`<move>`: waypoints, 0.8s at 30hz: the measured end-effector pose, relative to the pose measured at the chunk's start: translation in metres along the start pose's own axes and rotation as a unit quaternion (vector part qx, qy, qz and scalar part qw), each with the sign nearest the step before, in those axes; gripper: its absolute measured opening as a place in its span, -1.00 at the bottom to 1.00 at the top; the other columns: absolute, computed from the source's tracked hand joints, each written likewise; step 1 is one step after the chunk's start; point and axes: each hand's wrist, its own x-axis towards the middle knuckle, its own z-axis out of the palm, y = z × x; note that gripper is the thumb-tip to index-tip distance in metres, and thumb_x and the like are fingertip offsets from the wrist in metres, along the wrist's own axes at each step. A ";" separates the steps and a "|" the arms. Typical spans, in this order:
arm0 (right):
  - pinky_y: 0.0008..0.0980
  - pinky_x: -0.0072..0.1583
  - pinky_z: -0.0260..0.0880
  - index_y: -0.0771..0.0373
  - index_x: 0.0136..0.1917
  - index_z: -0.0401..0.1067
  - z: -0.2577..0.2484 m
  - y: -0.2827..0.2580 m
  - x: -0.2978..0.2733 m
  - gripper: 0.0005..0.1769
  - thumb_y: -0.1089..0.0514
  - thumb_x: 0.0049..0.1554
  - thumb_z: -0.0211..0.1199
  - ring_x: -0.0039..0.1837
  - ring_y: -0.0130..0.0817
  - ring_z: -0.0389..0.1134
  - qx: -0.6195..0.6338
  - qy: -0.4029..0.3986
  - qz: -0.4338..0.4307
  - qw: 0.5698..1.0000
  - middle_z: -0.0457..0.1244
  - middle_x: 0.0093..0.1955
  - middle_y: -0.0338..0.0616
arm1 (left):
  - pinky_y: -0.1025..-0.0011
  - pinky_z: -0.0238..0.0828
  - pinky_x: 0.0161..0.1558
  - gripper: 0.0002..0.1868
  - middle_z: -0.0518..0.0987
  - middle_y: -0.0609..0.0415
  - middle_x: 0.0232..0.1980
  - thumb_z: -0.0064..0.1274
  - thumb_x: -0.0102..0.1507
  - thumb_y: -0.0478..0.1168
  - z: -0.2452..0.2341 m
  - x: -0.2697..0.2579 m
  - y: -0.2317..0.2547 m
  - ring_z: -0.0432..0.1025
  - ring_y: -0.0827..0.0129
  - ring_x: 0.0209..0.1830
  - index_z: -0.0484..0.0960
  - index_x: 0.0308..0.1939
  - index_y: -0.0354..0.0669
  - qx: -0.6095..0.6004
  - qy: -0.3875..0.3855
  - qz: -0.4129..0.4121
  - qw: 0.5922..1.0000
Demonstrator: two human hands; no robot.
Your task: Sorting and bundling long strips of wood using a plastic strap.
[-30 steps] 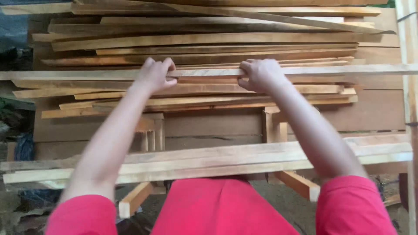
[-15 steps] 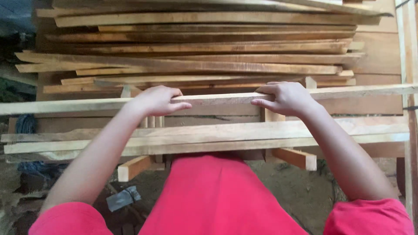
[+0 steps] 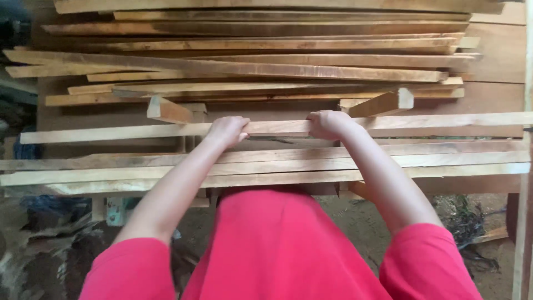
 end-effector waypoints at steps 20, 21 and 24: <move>0.01 0.35 0.30 0.02 0.26 0.54 -0.001 -0.098 -0.027 -0.14 -0.58 0.19 -0.22 0.35 -0.02 0.39 0.066 -0.099 0.126 0.985 0.42 0.21 -0.02 | 0.03 0.45 0.20 -0.34 0.72 -0.12 0.03 -0.40 0.38 0.31 0.023 -0.017 0.031 0.56 -0.01 0.17 0.73 0.03 0.06 -0.115 -0.089 -0.118 0.982; 0.00 0.32 0.29 0.05 0.23 0.55 0.005 -0.095 -0.029 -0.19 -0.53 0.22 -0.20 0.31 -0.02 0.42 0.060 -0.063 0.110 0.990 0.45 0.15 -0.03 | 0.00 0.48 0.13 -0.40 0.72 -0.15 -0.05 -0.35 0.40 0.26 0.030 -0.021 0.032 0.59 -0.04 0.08 0.73 -0.01 0.01 -0.115 -0.047 -0.119 0.985; 0.00 0.19 0.36 0.09 0.05 0.57 0.023 -0.090 -0.034 -0.35 -0.44 0.20 -0.01 0.14 -0.01 0.48 0.019 0.055 0.083 0.995 0.45 -0.05 0.02 | 0.00 0.44 0.13 -0.45 0.71 -0.16 -0.13 -0.25 0.34 0.29 0.058 -0.010 0.029 0.60 -0.02 0.05 0.64 -0.07 -0.03 -0.085 0.005 -0.125 0.988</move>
